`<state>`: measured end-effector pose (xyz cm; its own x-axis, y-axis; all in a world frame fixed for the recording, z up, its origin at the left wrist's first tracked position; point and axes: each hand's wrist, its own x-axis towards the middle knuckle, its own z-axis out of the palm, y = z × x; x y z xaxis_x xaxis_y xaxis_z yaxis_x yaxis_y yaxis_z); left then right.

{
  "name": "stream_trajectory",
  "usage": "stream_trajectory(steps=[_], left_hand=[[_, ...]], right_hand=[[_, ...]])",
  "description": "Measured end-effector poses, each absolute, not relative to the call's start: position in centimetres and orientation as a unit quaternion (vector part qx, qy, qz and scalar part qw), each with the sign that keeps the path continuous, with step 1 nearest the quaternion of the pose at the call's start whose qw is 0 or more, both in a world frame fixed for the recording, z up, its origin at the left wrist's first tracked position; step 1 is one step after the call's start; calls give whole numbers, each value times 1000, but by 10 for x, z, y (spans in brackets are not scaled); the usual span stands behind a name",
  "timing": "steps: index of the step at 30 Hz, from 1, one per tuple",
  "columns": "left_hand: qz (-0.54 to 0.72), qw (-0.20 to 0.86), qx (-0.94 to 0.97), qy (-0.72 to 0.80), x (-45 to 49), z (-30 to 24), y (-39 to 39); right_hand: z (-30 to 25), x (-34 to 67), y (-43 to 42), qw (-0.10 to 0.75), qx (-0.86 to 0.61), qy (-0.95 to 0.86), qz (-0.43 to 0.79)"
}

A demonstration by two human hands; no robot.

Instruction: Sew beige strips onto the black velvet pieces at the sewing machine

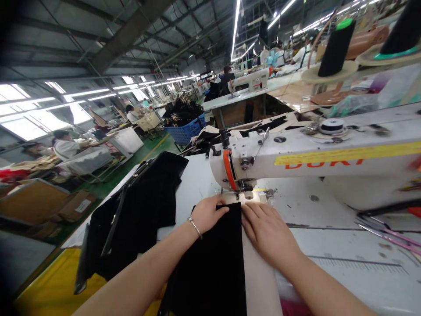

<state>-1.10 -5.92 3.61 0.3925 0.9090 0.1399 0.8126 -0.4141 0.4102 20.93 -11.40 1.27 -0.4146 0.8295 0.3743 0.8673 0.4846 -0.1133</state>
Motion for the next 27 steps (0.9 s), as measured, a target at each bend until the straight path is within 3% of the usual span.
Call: stream_trajectory(steps=[27], left_hand=[[245, 106, 811, 520, 7, 21, -33]], right_hand=[[14, 205, -110, 145, -525, -838, -40]])
